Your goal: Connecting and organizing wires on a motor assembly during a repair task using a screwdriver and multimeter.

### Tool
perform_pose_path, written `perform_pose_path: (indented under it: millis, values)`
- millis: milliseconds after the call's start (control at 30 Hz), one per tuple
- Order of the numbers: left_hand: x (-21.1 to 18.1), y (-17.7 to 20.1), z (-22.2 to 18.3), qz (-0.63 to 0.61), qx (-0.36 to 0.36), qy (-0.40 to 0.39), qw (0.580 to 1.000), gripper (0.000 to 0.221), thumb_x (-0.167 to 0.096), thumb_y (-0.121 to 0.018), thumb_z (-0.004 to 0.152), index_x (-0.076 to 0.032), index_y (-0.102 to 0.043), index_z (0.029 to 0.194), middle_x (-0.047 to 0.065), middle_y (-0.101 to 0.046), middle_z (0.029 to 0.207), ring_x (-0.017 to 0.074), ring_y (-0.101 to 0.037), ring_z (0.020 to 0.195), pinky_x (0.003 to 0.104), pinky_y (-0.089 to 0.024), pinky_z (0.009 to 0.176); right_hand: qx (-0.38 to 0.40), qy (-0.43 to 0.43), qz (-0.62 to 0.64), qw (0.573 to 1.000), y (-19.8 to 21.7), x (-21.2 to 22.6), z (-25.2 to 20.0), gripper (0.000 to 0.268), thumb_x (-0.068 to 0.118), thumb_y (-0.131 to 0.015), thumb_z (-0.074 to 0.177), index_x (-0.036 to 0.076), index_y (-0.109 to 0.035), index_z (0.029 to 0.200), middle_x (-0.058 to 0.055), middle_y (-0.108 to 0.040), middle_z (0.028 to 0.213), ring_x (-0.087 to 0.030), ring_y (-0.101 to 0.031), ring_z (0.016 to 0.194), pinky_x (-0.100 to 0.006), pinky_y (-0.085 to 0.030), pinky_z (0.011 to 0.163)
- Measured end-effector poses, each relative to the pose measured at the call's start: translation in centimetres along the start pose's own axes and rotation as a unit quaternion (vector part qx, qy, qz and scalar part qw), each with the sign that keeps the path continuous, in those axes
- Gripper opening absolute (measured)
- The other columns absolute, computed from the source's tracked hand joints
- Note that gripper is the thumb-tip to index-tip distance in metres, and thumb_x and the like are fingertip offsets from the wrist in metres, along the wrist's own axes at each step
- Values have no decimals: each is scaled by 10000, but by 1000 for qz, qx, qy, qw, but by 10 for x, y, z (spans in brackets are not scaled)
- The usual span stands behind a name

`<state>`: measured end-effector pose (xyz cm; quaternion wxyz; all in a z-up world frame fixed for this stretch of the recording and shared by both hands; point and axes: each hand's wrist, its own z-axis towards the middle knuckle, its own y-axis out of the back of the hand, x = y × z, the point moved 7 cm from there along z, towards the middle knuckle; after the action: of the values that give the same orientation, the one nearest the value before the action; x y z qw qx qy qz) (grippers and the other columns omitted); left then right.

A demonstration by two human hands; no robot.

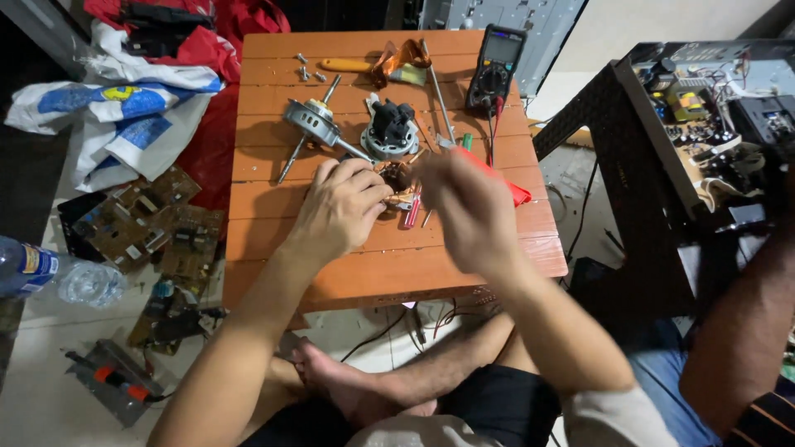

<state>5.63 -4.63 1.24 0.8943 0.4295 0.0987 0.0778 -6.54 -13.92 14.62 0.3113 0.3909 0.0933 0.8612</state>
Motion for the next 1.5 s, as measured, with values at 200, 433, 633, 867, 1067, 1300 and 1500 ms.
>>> perform_pose_path:
  millis: [200, 433, 633, 867, 1067, 1300, 1500]
  values:
    - [-18, 24, 3, 32, -34, -24, 999, 165, -176, -675, 881, -140, -680, 1042, -12, -672, 1114, 222, -556, 1182, 419, -386, 937, 6, -183, 185, 966, -24, -104, 87, 152, 26, -524, 993, 35, -675, 980, -36, -675, 881, -61, -567, 585, -198, -470, 522]
    - [-17, 31, 6, -112, -58, 27, 992, 217, 7, -665, 774, -25, -729, 980, 85, -725, 1027, 321, -622, 1124, 428, -498, 994, 24, -282, 251, 925, -65, -191, 101, 145, 18, -511, 975, 22, -655, 956, -45, -612, 764, -64, -496, 534, -209, -448, 470]
    - [-11, 27, 0, -123, -66, 58, 989, 424, 63, -704, 773, -53, -644, 1176, 138, -736, 1104, 311, -687, 967, 420, -570, 849, 23, -303, 266, 915, -75, -207, 97, 139, 22, -516, 977, 38, -647, 933, -45, -607, 782, -66, -465, 548, -207, -448, 472]
    - [-17, 32, 2, -82, -73, 31, 993, 312, 37, -679, 769, -53, -716, 1066, 57, -743, 1055, 307, -651, 1092, 409, -562, 937, 44, -293, 191, 936, -57, -190, 107, 209, 100, -514, 1053, -19, -686, 1066, -32, -590, 689, -96, -543, 522, -243, -566, 496]
    - [-15, 31, 2, -92, -79, 44, 992, 241, -41, -742, 793, -88, -745, 1029, 13, -753, 1037, 268, -654, 1115, 400, -541, 953, -16, -154, 146, 977, 2, -153, 136, 183, 94, -519, 1067, 50, -671, 1158, -44, -659, 784, -121, -675, 665, -256, -633, 627]
    - [-18, 43, 7, -114, -63, 58, 990, 275, -26, -737, 760, -66, -730, 1033, 49, -751, 1032, 302, -663, 1090, 422, -534, 911, 28, -40, 64, 997, 48, -122, 136, 141, 113, -556, 1121, 11, -644, 1078, -93, -661, 886, -177, -697, 772, -308, -670, 759]
    - [-21, 46, 7, -114, -75, 44, 990, 259, 0, -742, 758, -58, -723, 1009, 51, -754, 1009, 319, -677, 1094, 423, -531, 950, -22, -33, 78, 996, 95, -123, 137, 223, 168, -563, 1127, 3, -707, 1086, -115, -730, 938, -196, -739, 861, -298, -638, 856]
